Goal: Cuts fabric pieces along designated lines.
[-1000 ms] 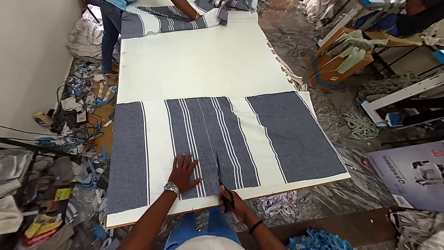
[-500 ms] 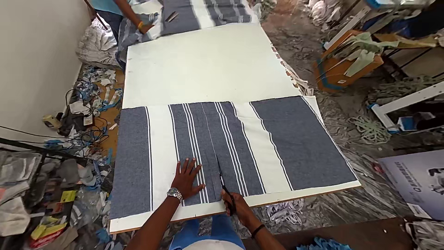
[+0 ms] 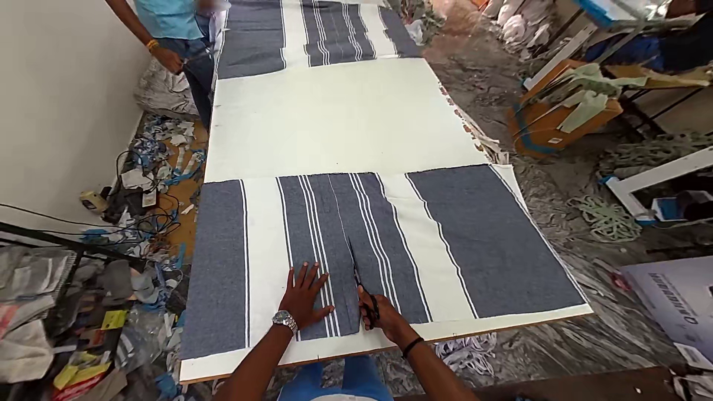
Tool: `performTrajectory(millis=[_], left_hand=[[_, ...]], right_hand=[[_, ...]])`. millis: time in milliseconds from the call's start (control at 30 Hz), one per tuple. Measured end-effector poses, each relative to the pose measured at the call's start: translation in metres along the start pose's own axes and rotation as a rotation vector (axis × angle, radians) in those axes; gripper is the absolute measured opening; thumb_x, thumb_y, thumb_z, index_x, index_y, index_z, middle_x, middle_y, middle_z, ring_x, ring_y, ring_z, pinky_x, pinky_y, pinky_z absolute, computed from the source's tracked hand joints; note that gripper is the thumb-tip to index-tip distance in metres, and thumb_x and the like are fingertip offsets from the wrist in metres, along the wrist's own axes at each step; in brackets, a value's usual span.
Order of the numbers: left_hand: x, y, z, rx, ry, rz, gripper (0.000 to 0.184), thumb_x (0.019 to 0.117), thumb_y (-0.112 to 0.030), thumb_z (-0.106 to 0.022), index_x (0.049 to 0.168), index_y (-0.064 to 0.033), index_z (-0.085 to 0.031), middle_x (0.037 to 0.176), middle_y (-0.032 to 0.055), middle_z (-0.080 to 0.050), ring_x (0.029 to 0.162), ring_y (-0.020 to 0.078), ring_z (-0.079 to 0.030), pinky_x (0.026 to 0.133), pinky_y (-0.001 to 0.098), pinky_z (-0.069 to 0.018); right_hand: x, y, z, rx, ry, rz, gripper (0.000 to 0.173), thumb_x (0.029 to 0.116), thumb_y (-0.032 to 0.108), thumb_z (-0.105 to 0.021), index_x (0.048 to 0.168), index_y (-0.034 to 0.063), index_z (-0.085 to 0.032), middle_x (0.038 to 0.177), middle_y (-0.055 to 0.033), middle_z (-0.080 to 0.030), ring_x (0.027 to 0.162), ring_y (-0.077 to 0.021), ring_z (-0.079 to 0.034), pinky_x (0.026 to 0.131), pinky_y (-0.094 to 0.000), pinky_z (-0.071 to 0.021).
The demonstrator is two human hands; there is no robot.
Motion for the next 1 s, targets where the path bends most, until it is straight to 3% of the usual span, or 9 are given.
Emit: performTrajectory(millis=[167,233,433,800,1000], left_hand=[[-0.001,0.000,0.000,-0.002,0.000,0.000,0.097,0.0817,-0.093,-0.031,0.162,-0.0390,-0.027,0.174,-0.0012,-0.007,0.160,0.0312,0.001,0.123,0.0694,-0.0002],[0.000,0.001,-0.001,0.003,-0.002,0.000,0.097,0.0817,-0.093,-0.030,0.162,-0.0393,-0.027,0.174,-0.0012,-0.008,0.160,0.0313,0.000,0.123,0.0698,-0.0008],[0.001,0.002,-0.006,-0.009,0.013,-0.007,0.099,0.0806,-0.094,-0.028,0.163,-0.0392,-0.024,0.174,0.0003,-0.009,0.160,0.0336,-0.001,0.122,0.0715,0.0001],[0.002,0.004,0.001,-0.010,-0.016,-0.010,0.099,0.0790,-0.094,-0.032,0.162,-0.0407,-0.028,0.173,-0.0010,-0.015,0.159,0.0335,-0.009,0.122,0.0719,-0.0050],[0.001,0.002,0.001,-0.001,-0.031,-0.010,0.099,0.0781,-0.094,-0.034,0.161,-0.0403,-0.028,0.173,-0.0001,-0.016,0.159,0.0334,-0.010,0.122,0.0718,-0.0062]], right_hand=[[-0.001,-0.001,0.003,-0.012,-0.087,0.070,0.052,0.0851,0.055,-0.080,0.082,0.0061,-0.062,0.059,-0.0043,-0.054,0.046,-0.0157,-0.054,0.046,-0.0319,-0.0522],[-0.001,0.001,0.001,0.011,-0.081,0.060,0.051,0.0866,0.054,-0.079,0.084,0.0056,-0.063,0.060,-0.0049,-0.055,0.047,-0.0164,-0.056,0.047,-0.0328,-0.0538],[0.021,0.025,-0.010,0.059,0.019,-0.017,0.063,0.0917,0.069,-0.062,0.096,0.0070,-0.064,0.068,-0.0043,-0.057,0.055,-0.0178,-0.059,0.056,-0.0362,-0.0576],[0.050,0.063,-0.006,-0.054,-0.012,0.004,0.068,0.0854,0.075,-0.065,0.092,0.0080,-0.064,0.064,-0.0035,-0.055,0.052,-0.0175,-0.058,0.053,-0.0367,-0.0564],[0.050,0.062,0.003,-0.097,-0.067,0.132,0.058,0.0825,0.062,-0.079,0.081,0.0064,-0.061,0.060,-0.0052,-0.057,0.048,-0.0180,-0.058,0.049,-0.0354,-0.0560]])
Point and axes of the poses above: each hand's wrist, its own x-axis towards the middle knuckle, its own z-axis out of the back of the hand, y = z × x, the point moved 10 cm from there along x, towards the middle knuckle
